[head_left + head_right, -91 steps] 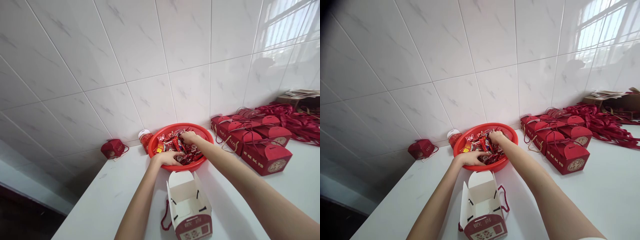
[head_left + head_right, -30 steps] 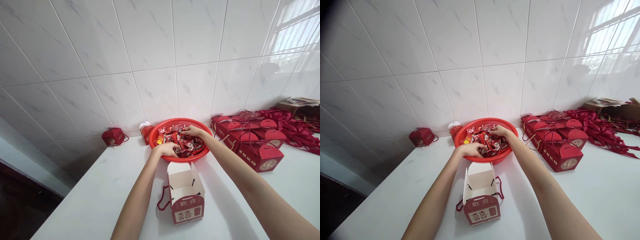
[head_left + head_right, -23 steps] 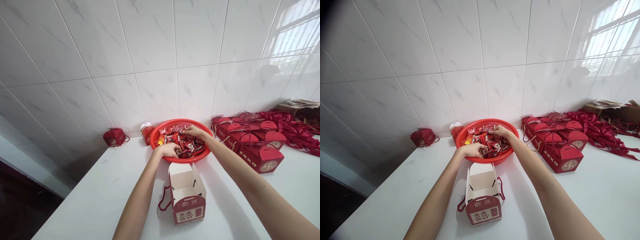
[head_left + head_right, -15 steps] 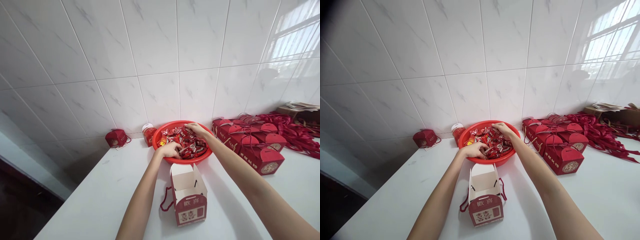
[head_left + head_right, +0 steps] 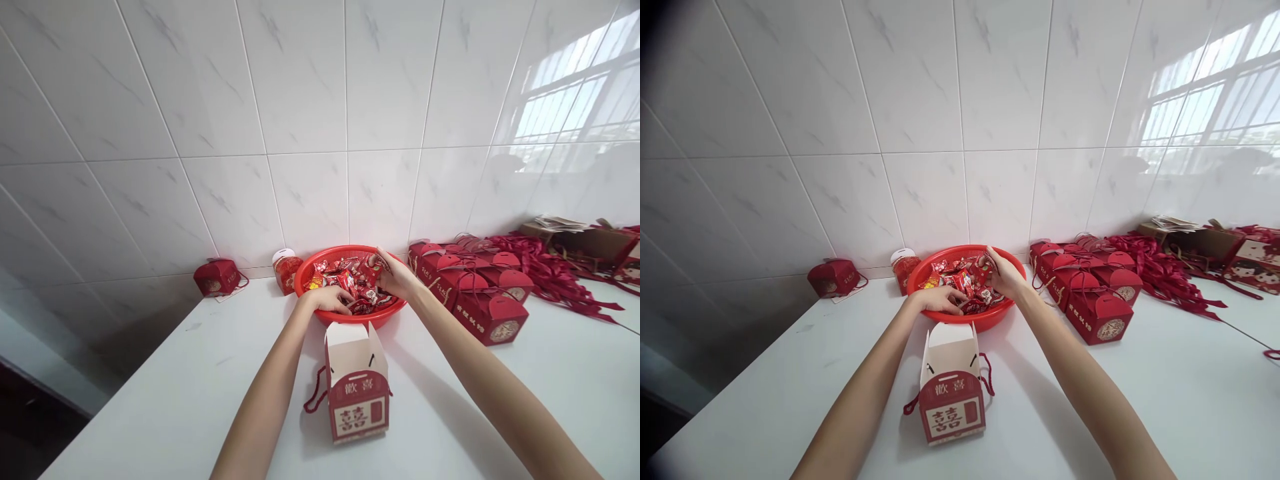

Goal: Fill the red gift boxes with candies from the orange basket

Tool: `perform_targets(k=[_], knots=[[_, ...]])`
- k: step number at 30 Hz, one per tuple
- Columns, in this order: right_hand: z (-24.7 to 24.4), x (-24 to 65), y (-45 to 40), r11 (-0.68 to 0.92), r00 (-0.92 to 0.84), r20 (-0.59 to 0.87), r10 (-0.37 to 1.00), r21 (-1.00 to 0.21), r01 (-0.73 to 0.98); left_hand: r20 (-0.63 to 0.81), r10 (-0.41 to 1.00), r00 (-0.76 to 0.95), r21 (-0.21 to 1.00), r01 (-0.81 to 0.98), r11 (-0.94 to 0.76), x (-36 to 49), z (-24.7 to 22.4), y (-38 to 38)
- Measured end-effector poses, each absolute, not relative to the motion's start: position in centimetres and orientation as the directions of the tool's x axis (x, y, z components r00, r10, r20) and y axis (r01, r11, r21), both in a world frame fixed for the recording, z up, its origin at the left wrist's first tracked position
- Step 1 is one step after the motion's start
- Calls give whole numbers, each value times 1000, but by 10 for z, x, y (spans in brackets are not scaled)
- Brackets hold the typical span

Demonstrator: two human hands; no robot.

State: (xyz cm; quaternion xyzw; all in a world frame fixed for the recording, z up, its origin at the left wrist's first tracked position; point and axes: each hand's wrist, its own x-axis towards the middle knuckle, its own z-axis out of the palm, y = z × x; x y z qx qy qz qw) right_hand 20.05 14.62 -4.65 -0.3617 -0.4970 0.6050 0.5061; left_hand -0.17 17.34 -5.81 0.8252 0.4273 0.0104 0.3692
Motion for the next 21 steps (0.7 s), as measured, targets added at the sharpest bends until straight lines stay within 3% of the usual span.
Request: perform_targets(k=[5,9,15,21], knots=[[-60,201,149,-43,-93,-11,996,-937,-347,-219,742,633,650,662,-373,-1,-61,172],[-62,201,149,1,-32,15,999,-917,-399,-56,836,546,721,601,-344,-3,-65,174],[-60,200,142,67,-88,105,991,-933,-354,188,882,431,833,407,-376,-9,-65,175],[-62,201,140,87,-133,142,981,-932,-353,226,919,322,879,339,-335,-10,-66,173]])
